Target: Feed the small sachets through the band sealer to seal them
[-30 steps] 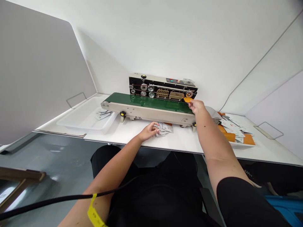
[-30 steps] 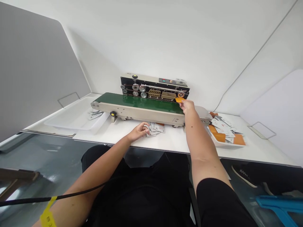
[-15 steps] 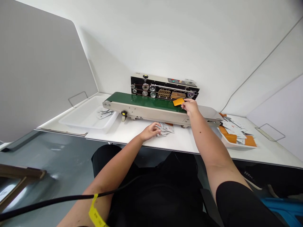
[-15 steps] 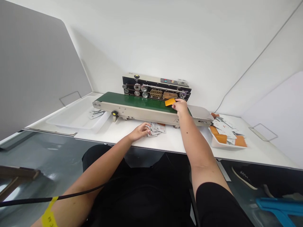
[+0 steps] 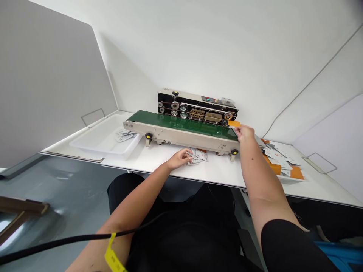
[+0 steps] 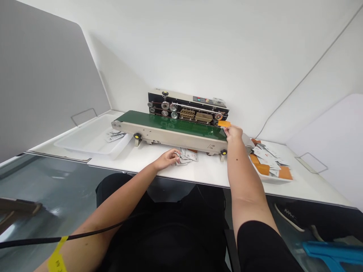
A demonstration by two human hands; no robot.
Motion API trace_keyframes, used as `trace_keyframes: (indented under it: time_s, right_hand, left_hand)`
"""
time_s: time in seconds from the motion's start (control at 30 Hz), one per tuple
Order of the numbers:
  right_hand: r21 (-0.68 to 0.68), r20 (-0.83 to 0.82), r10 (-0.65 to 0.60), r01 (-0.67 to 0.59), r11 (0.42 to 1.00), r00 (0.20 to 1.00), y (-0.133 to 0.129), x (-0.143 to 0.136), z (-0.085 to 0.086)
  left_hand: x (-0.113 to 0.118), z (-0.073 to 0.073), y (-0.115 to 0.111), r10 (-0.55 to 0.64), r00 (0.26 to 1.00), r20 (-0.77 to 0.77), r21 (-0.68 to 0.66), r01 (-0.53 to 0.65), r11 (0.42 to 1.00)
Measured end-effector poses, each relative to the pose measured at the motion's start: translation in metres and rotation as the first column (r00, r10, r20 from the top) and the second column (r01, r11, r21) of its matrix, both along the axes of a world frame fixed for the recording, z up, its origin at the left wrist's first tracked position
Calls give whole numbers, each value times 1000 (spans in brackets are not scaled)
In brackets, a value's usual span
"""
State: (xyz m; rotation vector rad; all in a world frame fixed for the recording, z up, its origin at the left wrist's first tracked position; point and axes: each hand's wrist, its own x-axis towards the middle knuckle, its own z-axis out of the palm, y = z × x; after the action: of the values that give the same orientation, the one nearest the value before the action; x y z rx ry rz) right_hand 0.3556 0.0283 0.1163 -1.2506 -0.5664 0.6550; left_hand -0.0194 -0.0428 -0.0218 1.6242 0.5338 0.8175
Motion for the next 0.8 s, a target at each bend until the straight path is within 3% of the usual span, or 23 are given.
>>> trace_keyframes:
  time_s: [0.17, 0.27, 0.33, 0.4, 0.43, 0.47, 0.53, 0.57, 0.67, 0.8]
  right_hand:
    - [-137, -31, 13, -17, 990, 999, 20, -17, 9]
    - [-133, 21, -41, 44, 990, 999, 11, -33, 4]
    - [-20, 181, -186, 193, 981, 966, -8, -54, -7]
    - [188, 448, -328, 271, 944, 832, -37, -84, -26]
    - [243, 589, -297, 185, 952, 752, -53, -101, -39]
    - [216, 707, -189, 46, 975, 682, -69, -118, -53]
    - [39, 851, 62, -182, 983, 522, -94, -146, -84]
    - [-46, 888, 145, -230, 972, 436, -102, -155, -98]
    - [-195, 924, 245, -188, 963, 294, -108, -167, -133]
    - [-348, 901, 381, -176, 921, 209, -100, -164, -153]
  left_hand:
    - [-1, 0, 0, 12, 1000, 9, -16, -12, 1000]
    - [0, 0, 0, 16, 1000, 6, -14, -16, 1000]
    - [0, 0, 0, 15, 1000, 0, -6, -15, 1000]
    - [1, 0, 0, 14, 1000, -2, -1, -14, 1000]
    - [1, 0, 0, 14, 1000, 0, -1, -14, 1000]
    - [1, 0, 0, 14, 1000, 6, 0, -14, 1000]
    - [2, -1, -1, 10, 1000, 25, -2, -10, 1000]
    - [2, -1, -1, 7, 999, 35, -5, -7, 1000]
    - [3, -2, 0, 4, 998, 62, -16, -4, 1000]
    - [5, 0, -1, 11, 997, 70, -34, -9, 999]
